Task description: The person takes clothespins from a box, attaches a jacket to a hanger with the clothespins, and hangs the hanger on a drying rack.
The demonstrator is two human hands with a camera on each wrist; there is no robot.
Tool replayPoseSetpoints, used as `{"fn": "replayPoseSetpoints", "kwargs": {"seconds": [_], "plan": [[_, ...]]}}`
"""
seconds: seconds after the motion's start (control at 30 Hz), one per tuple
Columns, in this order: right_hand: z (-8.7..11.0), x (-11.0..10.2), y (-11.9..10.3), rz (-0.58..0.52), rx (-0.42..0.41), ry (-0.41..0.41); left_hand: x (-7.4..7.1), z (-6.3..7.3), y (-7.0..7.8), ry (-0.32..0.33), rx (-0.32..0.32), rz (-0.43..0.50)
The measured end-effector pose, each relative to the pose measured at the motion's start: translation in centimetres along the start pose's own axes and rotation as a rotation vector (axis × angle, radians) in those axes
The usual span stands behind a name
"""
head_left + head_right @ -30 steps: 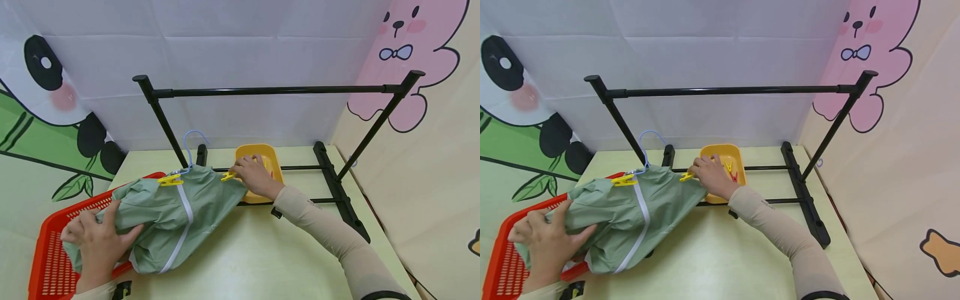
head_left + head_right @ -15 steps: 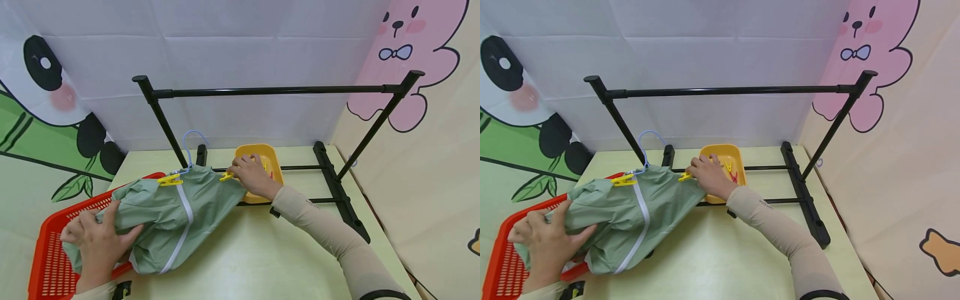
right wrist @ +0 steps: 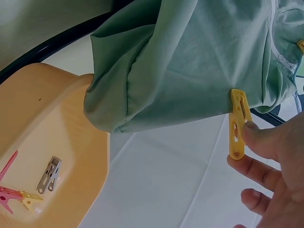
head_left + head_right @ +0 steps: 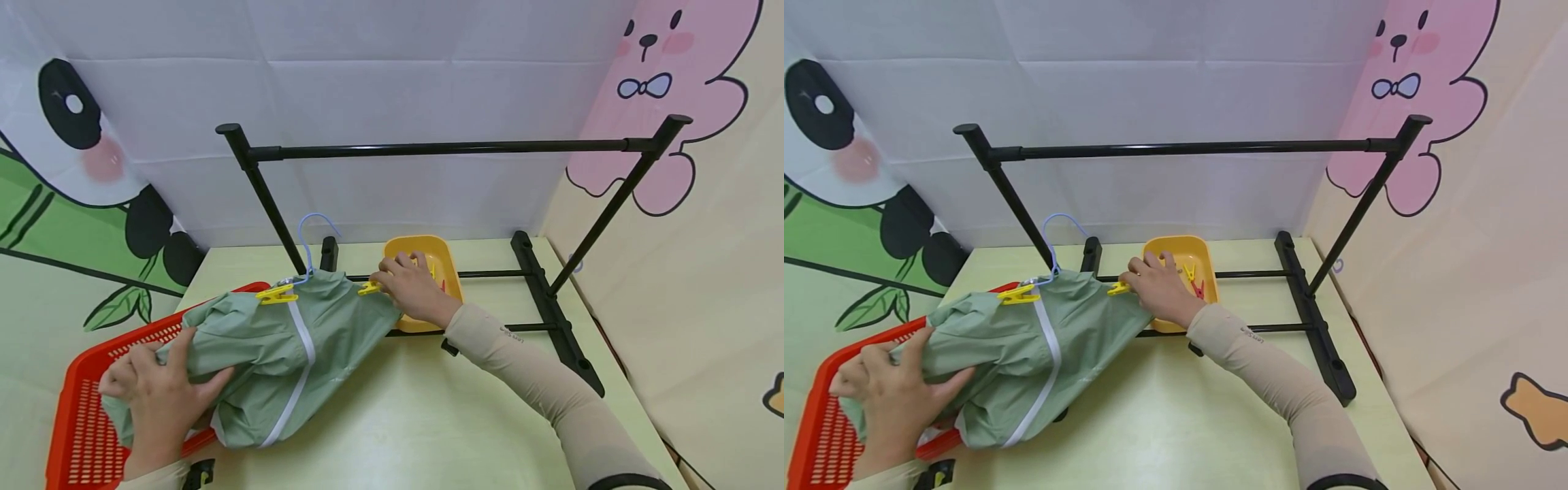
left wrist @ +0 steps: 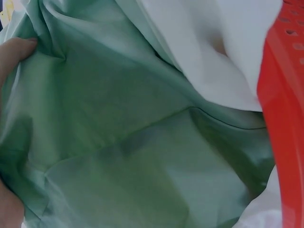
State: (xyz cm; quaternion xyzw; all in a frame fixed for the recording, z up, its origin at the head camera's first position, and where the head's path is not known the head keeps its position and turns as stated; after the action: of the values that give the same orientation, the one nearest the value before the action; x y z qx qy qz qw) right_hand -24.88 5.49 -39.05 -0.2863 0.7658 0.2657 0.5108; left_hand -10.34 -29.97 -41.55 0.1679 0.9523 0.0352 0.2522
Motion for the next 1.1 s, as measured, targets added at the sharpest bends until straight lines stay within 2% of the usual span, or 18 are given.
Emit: {"fn": "replayPoseSetpoints", "kwargs": {"seconds": [0.37, 0.87, 1.1], "plan": [[-0.08, 0.12, -0.15, -0.019, 0.016, -0.028, -0.17, 0.26, -0.28, -0.028, -0.002, -0.013], [-0.01, 0.00, -0.23, -0.054, 0.006, -0.011, -0.37, 0.27, -0.45, -0.026, -0.005, -0.006], [0.05, -0.13, -0.31, -0.043, 0.009, -0.004, -0.66, 0.26, -0.48, -0.054, -0.028, -0.011]]}}
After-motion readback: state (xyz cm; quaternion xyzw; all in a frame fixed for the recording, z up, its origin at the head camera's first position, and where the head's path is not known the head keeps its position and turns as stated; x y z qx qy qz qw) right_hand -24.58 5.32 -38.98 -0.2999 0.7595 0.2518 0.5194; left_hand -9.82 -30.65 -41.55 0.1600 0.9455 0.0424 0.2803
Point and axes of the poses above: each hand's wrist, its own z-axis away from the middle knuckle, its own x-axis out of the palm, y = z × x, the point moved 1 cm from there along -z, towards the middle knuckle, and after that the axes turned 4 degrees about z, right-handed, at the moved point
